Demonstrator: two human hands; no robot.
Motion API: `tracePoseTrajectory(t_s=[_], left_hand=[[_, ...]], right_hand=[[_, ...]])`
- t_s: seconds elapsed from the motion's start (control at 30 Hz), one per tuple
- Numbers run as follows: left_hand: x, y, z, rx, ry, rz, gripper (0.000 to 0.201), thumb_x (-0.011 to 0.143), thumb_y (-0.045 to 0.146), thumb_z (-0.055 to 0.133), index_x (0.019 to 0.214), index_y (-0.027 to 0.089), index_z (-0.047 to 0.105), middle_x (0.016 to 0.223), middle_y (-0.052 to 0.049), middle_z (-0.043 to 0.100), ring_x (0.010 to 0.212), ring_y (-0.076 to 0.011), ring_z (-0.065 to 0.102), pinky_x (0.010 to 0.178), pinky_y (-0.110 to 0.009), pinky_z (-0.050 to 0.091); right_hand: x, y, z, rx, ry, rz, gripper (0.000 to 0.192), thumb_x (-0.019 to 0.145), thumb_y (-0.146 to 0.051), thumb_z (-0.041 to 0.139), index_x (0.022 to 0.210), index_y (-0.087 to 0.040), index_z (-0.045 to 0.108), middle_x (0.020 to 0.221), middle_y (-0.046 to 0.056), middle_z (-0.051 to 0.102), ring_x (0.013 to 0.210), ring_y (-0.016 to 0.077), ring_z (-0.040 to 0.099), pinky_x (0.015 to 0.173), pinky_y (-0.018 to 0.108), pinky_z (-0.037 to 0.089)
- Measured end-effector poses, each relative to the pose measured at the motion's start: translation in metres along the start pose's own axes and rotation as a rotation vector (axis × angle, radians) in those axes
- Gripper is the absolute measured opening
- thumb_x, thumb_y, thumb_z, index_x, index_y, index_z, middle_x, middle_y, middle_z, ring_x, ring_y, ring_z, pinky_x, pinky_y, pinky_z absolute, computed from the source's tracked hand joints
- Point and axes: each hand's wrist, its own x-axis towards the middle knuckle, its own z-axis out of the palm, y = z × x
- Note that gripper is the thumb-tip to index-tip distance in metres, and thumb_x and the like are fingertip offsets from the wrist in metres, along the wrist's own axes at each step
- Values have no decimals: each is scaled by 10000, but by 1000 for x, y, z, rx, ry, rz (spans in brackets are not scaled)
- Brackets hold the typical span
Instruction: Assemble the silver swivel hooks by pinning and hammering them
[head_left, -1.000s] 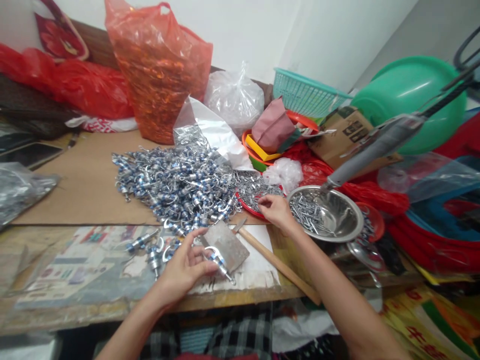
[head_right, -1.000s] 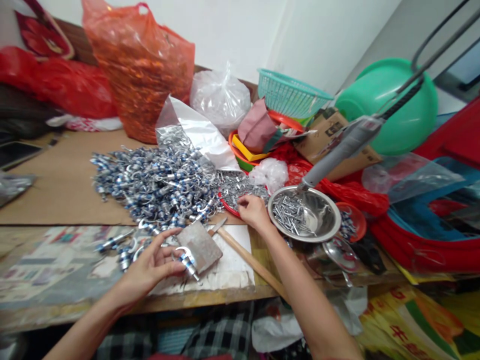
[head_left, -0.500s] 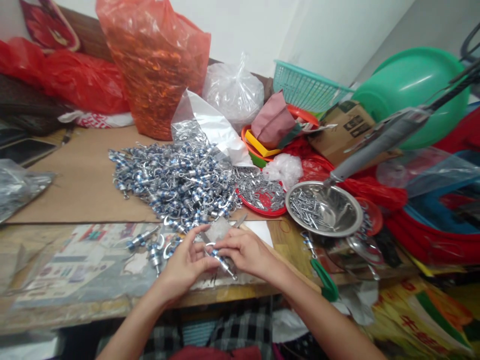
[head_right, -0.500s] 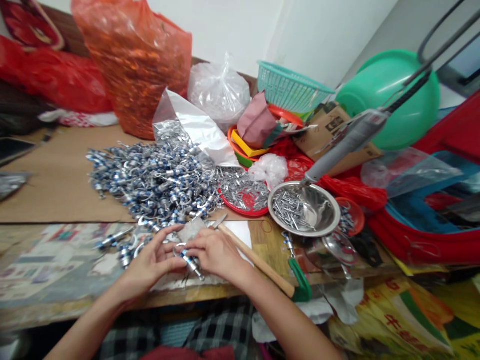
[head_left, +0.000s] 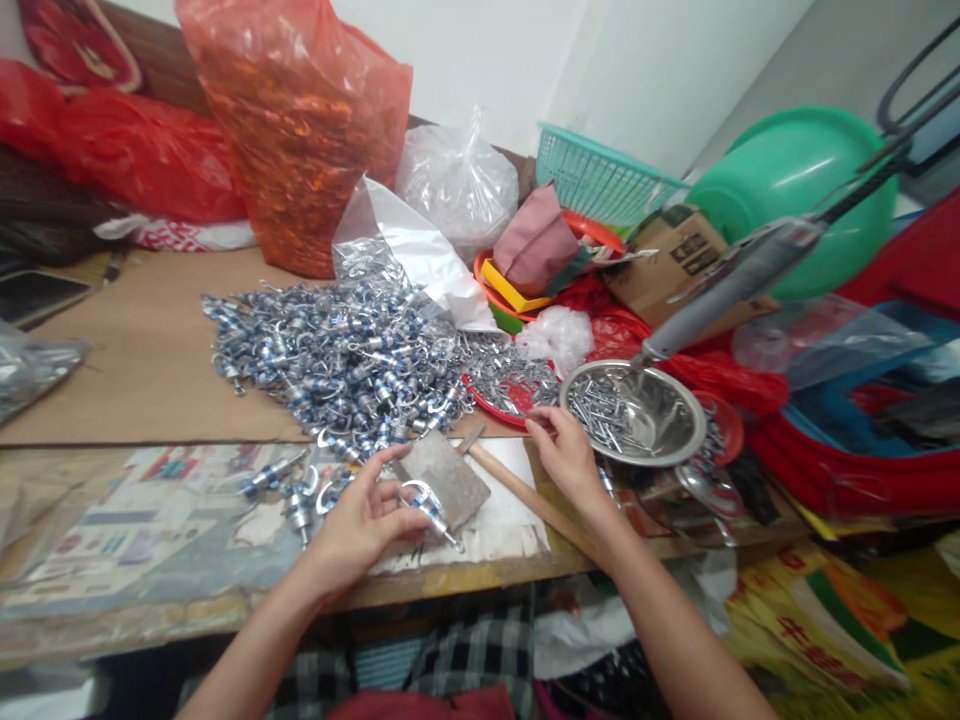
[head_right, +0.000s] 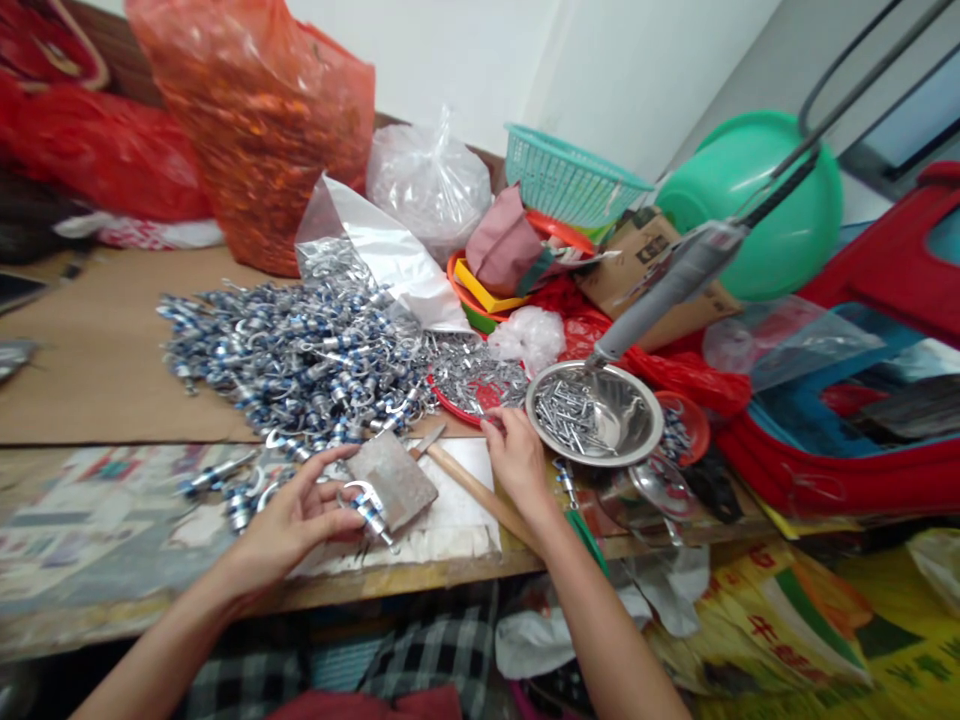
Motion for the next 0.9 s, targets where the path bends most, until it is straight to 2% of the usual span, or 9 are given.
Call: tracePoseTrajectory(t_s=[0.1,0.17,0.3,0.37,0.47,0.6,0.7,0.83,0.9], left_hand=[[1,0,0,-4,-5,4,687,596,142,691,1164,226,313,729,31,600,672,-176,634,636,-320,497],[1,1,1,-5,-6,1,684,597,141,691,1162,224,314,718,35,596,662,-174,633,625,-316,498],[1,1,2,-4,11,-7,690,592,149,697,1160,226,313,724,32,608,659,-173,633,623,-318,501],[1,2,1,-2,10,-13,695,584,151,702,1157,225,315,724,28,615,658,-176,634,622,-321,502],[1,1,1,4,5,-3,691,579,149,707,1154,218,330,714,27,617,658,-174,633,625,-314,498],[2,-1,-1,-7,0,17,692,593,146,699,1172,222,326,718,30,611,663,-168,632,643,-312,490],[3,-2,-1,-23,-6,18,708,586,131,702,1177,222,324,721,31,606,657,-163,627,641,-311,488],[2,-2,-1,-36,-16,18,702,594,131,698,1179,216,320,702,32,604,624,-148,616,632,-308,490],[2,-1,-1,-39,-7,16,702,596,135,696,1181,214,317,704,28,606,631,-149,617,632,-305,492]], right_hand=[[-18,-7,4,-156,-245,-72,241,787,-254,534,1011,-182,583,898,72,608,827,198,561,728,309,431],[-29,-12,16,-243,-347,-62,295,771,-228,549,1061,-173,561,920,94,600,853,216,556,731,318,425],[-34,-9,26,-143,-345,20,195,790,-206,511,967,-170,586,865,61,601,791,179,575,694,284,446],[-33,-12,15,-70,-260,-12,217,796,-210,510,1004,-177,561,928,59,595,848,177,569,734,290,453],[-37,-31,-11,56,-128,-175,337,828,-190,472,1165,-197,486,1006,76,589,920,185,561,781,305,457],[-48,-61,-31,87,-205,-362,445,841,-110,419,1266,-240,415,950,52,619,847,158,587,752,274,476],[-53,-68,-29,127,-137,-372,487,826,-67,409,1279,-244,400,997,54,606,859,150,579,737,263,479],[-56,-66,-19,-22,-330,-371,486,814,-60,386,1259,-250,435,859,41,627,712,143,589,637,249,497],[-59,-65,-16,-44,-320,-345,470,827,-73,378,1266,-234,429,858,50,629,712,149,590,644,257,498]])
